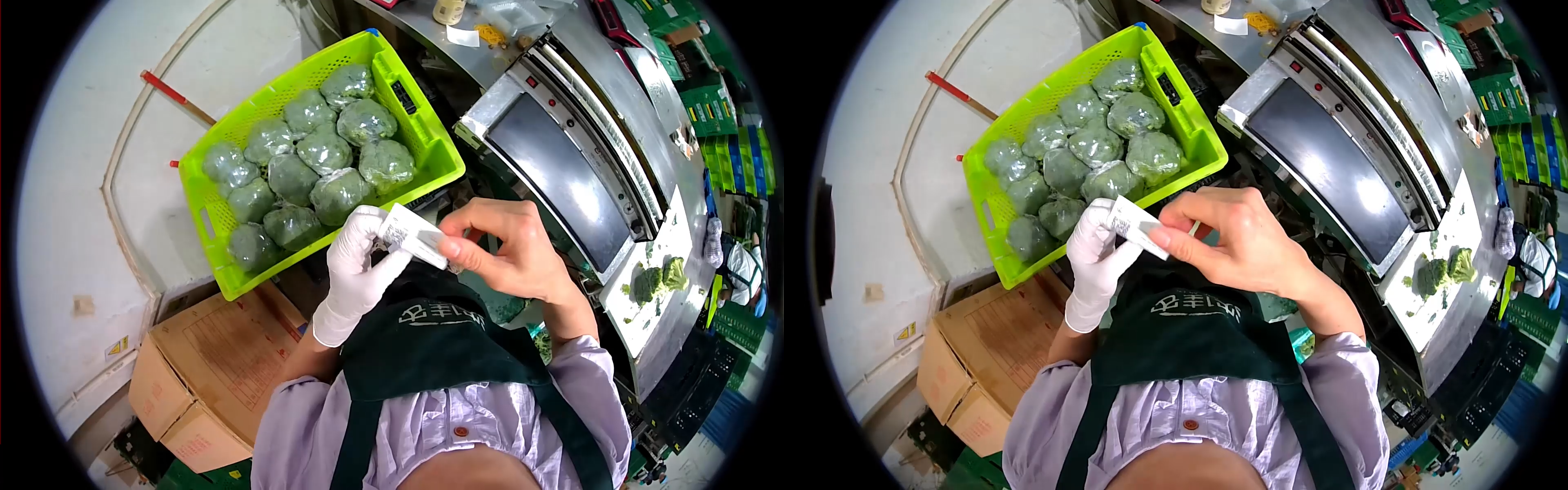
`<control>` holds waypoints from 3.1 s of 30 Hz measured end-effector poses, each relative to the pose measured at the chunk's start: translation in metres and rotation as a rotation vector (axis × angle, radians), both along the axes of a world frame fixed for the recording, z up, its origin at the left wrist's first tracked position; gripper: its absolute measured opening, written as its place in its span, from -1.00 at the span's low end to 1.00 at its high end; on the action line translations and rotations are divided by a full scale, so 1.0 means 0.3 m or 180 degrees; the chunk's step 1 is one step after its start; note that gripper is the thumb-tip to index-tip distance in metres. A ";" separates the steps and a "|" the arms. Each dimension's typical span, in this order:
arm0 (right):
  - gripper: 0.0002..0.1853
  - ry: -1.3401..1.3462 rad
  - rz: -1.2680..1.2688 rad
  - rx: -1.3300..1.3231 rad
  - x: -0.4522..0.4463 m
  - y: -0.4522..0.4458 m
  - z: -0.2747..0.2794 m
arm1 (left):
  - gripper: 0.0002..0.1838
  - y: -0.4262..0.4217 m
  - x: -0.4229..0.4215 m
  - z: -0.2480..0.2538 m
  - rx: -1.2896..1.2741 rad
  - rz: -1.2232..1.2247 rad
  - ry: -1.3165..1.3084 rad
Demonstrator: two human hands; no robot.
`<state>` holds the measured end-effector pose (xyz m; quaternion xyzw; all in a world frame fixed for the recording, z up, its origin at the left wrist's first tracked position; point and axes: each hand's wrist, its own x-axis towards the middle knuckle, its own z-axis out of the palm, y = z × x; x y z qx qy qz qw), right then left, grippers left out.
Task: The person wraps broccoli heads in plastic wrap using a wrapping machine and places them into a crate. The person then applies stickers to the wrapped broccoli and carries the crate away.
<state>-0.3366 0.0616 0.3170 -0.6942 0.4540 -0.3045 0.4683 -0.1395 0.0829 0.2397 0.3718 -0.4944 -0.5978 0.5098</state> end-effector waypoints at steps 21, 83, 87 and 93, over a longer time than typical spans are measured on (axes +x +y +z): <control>-0.79 0.0859 -0.0074 -0.0689 0.042 -0.273 -0.181 | -0.76 0.065 0.042 -0.067 0.0502 0.0854 -0.0496; -0.81 0.1879 0.0108 -0.0167 0.692 -1.048 -0.981 | -0.72 0.054 0.576 -0.330 0.0937 0.1172 -0.1227; -0.72 0.2468 -0.0345 -0.1146 0.739 -1.014 -0.979 | -0.73 0.066 0.607 -0.297 0.1478 0.0928 -0.0121; -0.37 0.2006 0.0211 -0.2589 0.826 -0.945 -1.026 | -0.74 0.022 0.580 -0.292 0.2173 0.1135 0.0308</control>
